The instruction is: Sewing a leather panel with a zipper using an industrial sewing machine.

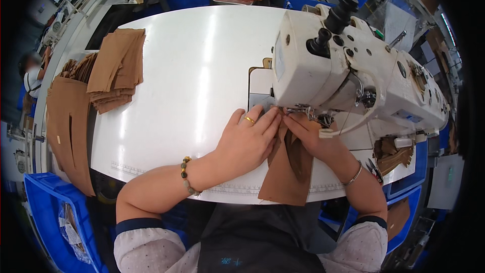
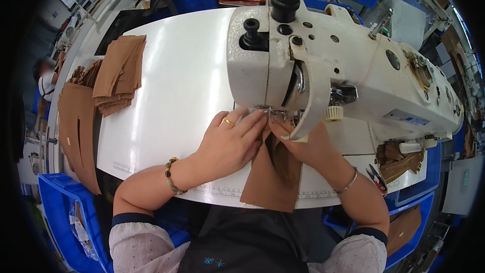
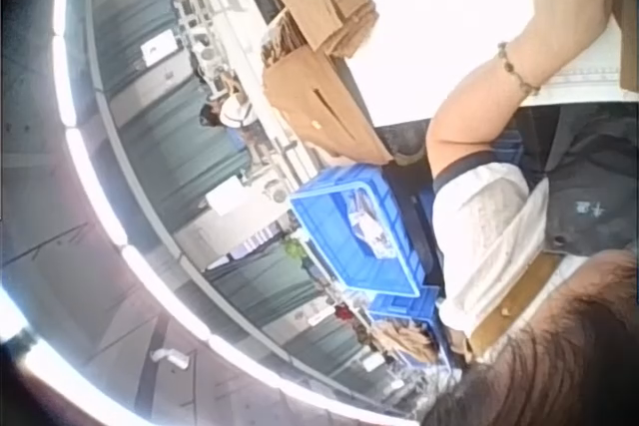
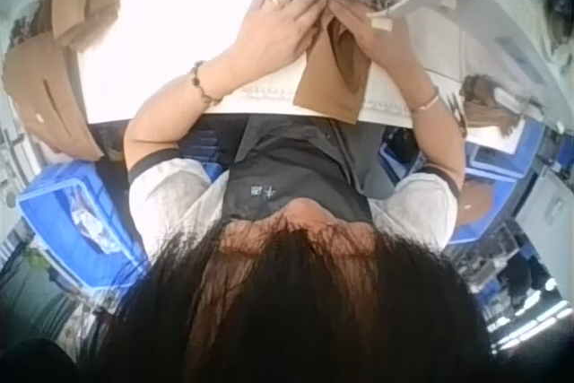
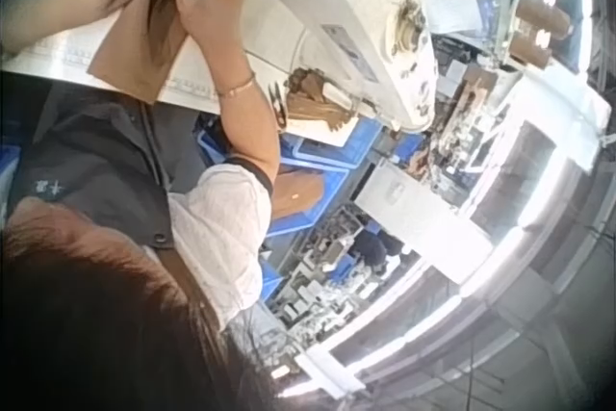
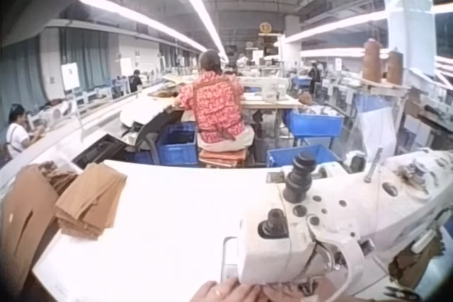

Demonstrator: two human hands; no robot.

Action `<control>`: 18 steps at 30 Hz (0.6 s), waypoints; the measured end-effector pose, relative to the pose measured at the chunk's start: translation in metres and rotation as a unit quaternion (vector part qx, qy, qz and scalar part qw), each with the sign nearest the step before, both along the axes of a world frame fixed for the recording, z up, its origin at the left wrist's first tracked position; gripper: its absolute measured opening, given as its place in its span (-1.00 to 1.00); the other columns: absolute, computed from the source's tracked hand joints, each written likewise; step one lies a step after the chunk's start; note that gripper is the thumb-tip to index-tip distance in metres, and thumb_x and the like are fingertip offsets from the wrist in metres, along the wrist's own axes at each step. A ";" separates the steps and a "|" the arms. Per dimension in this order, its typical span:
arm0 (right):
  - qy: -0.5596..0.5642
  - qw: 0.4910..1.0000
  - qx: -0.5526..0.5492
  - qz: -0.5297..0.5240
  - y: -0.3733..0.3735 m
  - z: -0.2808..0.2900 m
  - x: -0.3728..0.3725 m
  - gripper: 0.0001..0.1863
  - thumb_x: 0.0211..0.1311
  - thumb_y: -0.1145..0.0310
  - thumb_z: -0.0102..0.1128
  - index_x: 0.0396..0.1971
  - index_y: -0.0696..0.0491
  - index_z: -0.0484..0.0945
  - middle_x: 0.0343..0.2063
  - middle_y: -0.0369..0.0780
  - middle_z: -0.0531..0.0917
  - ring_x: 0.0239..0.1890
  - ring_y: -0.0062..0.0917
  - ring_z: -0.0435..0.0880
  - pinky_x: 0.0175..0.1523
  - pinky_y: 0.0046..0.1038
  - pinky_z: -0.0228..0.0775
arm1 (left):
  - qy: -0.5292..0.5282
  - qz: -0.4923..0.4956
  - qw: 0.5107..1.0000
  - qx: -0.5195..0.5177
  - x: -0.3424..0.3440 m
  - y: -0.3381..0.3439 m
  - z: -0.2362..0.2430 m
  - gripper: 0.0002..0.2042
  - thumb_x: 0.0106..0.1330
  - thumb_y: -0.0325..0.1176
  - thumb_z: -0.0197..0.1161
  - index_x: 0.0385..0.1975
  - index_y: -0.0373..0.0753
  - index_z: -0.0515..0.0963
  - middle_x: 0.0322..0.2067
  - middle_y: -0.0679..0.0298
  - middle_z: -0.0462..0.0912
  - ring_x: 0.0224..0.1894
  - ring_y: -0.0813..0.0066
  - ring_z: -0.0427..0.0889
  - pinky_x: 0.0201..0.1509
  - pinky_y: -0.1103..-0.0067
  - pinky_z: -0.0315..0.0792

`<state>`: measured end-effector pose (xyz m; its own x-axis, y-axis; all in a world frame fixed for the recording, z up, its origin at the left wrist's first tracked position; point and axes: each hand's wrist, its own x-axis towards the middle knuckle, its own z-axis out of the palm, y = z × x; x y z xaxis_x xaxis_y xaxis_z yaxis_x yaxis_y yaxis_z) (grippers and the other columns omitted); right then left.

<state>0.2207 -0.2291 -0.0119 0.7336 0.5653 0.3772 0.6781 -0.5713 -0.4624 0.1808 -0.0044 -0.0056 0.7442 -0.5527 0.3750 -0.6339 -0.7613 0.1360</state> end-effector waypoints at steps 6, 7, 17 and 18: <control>-0.117 0.992 -0.040 0.035 -0.008 -0.006 0.004 -0.67 0.21 0.42 0.34 0.00 0.02 0.68 -0.14 -0.19 0.75 -0.17 -0.35 0.74 -0.08 -0.35 0.56 | -0.001 0.003 1.000 -0.006 -0.005 -0.001 0.000 -0.53 0.19 -0.30 0.33 0.11 -0.32 0.55 0.19 0.20 0.53 0.20 0.21 0.47 0.17 0.29 0.39; -0.237 0.964 -0.104 0.065 -0.010 -0.006 0.005 -0.65 0.19 0.42 0.31 0.01 -0.03 0.68 -0.12 -0.22 0.75 -0.18 -0.39 0.74 -0.11 -0.37 0.56 | -0.003 0.008 1.000 -0.014 -0.007 -0.002 0.002 -0.56 0.16 -0.32 0.34 0.06 -0.32 0.58 0.17 0.20 0.55 0.20 0.21 0.48 0.16 0.29 0.40; -0.240 0.927 -0.084 0.276 -0.003 0.009 -0.025 -0.72 0.17 0.39 0.19 -0.11 0.10 0.64 0.01 -0.19 0.68 0.10 -0.34 0.65 0.23 -0.25 0.50 | -0.003 -0.127 0.991 0.046 -0.122 0.003 0.014 -0.71 0.07 -0.41 0.28 -0.19 -0.35 0.67 0.04 0.07 0.66 0.12 0.22 0.61 0.11 0.42 0.55; -0.240 0.918 -0.097 0.302 -0.004 0.009 -0.032 -0.73 0.17 0.39 0.20 -0.13 0.13 0.63 0.00 -0.16 0.68 0.09 -0.32 0.65 0.22 -0.25 0.51 | -0.002 -0.128 0.991 0.048 -0.124 0.003 0.014 -0.71 0.07 -0.41 0.28 -0.19 -0.35 0.67 0.04 0.07 0.66 0.12 0.22 0.61 0.11 0.42 0.55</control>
<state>0.1884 -0.2335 -0.0026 0.0407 0.9046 0.4242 0.9970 -0.0648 0.0424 0.0569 -0.0011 0.0084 0.5734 -0.7561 0.3154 -0.8084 -0.5847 0.0678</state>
